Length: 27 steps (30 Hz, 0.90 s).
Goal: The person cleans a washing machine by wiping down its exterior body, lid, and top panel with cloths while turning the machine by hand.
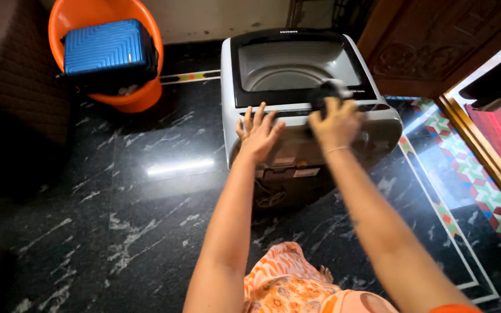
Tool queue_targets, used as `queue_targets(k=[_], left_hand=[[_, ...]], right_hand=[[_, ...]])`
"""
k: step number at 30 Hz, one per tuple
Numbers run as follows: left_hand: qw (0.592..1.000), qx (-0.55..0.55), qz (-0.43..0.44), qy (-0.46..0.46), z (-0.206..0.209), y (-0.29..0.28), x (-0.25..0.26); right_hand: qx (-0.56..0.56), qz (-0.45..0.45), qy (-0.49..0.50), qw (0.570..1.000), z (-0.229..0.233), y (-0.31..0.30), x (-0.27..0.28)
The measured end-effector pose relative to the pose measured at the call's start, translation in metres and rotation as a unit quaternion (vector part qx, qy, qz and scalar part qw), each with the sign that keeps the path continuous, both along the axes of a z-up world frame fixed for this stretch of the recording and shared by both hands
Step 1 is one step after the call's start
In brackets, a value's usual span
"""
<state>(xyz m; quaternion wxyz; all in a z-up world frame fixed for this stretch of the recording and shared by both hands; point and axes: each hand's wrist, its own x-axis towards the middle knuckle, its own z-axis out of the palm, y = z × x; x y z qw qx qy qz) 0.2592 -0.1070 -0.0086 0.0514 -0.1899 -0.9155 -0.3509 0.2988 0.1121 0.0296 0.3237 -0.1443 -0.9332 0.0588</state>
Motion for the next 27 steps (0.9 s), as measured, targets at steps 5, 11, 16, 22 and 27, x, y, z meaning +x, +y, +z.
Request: queue_targets(k=[5,11,16,22,27], left_hand=[[0.995,0.096,0.013,-0.001,-0.02,-0.001,-0.018],[0.994,0.095,0.05,-0.008,-0.012,-0.001,-0.012],[0.997,0.032,0.071,0.008,0.016,0.002,0.012],[0.993,-0.014,0.112,0.015,0.034,0.01,0.023],[0.986,-0.022,0.16,-0.042,0.036,0.016,0.022]], right_hand=[[0.054,0.206,0.093,0.973,-0.022,-0.107,0.032],[0.028,0.29,0.142,0.946,-0.047,-0.079,0.052],[0.094,0.351,0.096,0.927,-0.079,-0.007,0.075],[0.117,0.283,0.085,0.948,-0.088,0.083,0.091],[0.067,0.145,0.166,0.973,-0.069,0.138,0.072]])
